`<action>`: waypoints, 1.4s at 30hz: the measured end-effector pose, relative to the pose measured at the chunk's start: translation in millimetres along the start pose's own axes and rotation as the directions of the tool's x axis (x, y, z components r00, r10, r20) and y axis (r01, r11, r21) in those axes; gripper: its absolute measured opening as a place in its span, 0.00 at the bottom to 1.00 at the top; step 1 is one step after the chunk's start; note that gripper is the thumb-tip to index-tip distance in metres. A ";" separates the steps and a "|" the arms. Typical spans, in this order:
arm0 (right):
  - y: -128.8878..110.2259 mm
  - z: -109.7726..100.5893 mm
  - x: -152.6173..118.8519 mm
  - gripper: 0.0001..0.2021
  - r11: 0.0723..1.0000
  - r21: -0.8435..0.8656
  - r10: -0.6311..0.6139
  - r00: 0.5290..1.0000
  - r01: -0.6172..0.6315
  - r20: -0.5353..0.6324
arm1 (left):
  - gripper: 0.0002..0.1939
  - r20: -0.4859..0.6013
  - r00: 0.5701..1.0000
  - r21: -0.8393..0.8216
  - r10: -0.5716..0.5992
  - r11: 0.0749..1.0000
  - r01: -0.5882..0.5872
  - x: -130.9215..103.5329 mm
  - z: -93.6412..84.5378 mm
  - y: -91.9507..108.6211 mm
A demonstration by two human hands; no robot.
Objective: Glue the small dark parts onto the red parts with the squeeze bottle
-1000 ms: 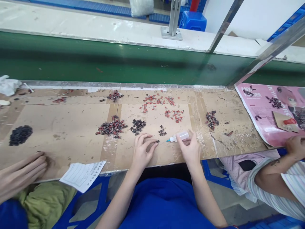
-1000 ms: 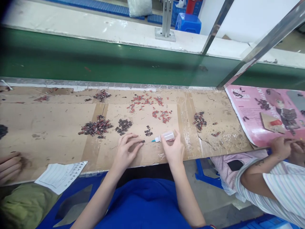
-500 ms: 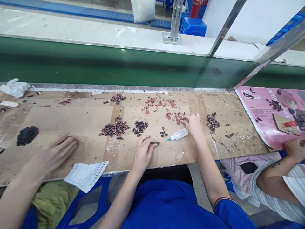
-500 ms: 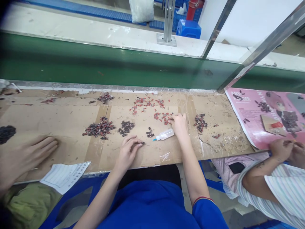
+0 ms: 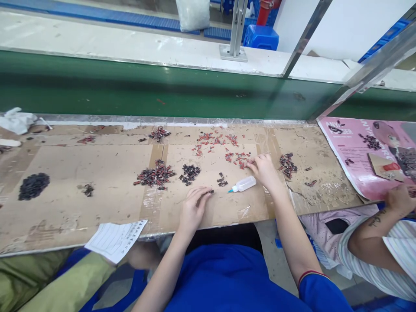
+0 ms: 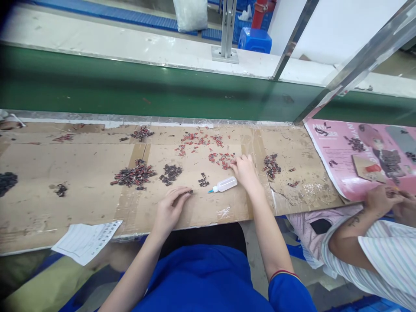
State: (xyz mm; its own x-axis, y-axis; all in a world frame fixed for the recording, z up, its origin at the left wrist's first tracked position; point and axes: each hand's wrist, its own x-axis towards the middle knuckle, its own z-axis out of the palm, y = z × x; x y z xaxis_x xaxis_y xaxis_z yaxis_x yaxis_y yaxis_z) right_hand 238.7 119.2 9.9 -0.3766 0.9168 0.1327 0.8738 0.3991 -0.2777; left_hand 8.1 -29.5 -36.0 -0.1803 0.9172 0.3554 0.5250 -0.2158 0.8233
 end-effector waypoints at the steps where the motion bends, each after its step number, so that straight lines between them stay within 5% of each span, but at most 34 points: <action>1: -0.7 0.3 0.4 0.06 1.000 0.019 0.007 1.000 -0.007 0.013 | 0.08 0.003 1.000 -0.002 -0.008 1.000 0.008 0.1 -0.1 0.0; 6: -5.7 -1.8 7.7 0.03 0.995 0.058 0.072 0.994 -0.077 0.079 | 0.07 -0.022 0.999 -0.035 -0.046 0.998 0.045 -0.1 1.0 0.0; 10: -12.7 -12.7 5.6 0.03 0.960 0.243 0.146 0.989 -0.140 -0.006 | 0.07 -0.052 0.994 -0.101 -0.099 0.990 0.093 0.0 0.5 4.7; 14: -41.8 -21.7 -19.0 0.08 0.763 0.625 0.274 0.958 -0.166 -0.080 | 0.08 -0.030 0.990 -0.146 -0.136 0.981 0.130 1.7 -1.8 17.0; 17: -74.7 -19.9 -44.0 0.10 0.561 0.811 0.228 0.973 -0.165 0.040 | 0.09 -0.026 0.993 -0.170 -0.113 0.980 0.107 4.5 -2.5 29.1; 22: -108.7 -7.9 -69.2 0.09 0.417 0.888 0.230 0.968 -0.195 0.105 | 0.09 -0.022 0.984 -0.211 -0.174 0.963 0.166 7.0 -1.4 47.2; 29: -112.7 -2.5 -76.0 0.10 0.263 0.914 0.249 0.937 -0.308 0.244 | 0.06 -0.063 0.960 -0.263 -0.273 0.932 0.247 3.0 0.0 58.1; 37: -111.7 -8.5 -77.8 0.07 0.277 0.918 0.235 0.946 -0.285 0.223 | 0.06 -0.050 0.977 -0.254 -0.209 0.948 0.190 3.9 -0.3 60.4; 42: -114.4 -7.9 -83.2 0.07 0.371 0.911 0.244 0.965 -0.181 0.092 | 0.06 -0.022 0.981 -0.282 -0.194 0.942 0.180 5.4 -3.1 63.7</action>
State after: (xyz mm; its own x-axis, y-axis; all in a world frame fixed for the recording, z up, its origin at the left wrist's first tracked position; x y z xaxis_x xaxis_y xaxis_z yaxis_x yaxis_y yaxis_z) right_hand 172.5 -2.8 38.2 -0.1782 0.9836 -0.0273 0.1127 -0.0072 -0.9936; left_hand 38.0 -39.3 19.6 -0.2970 0.9340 0.1987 0.2276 -0.1328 0.9647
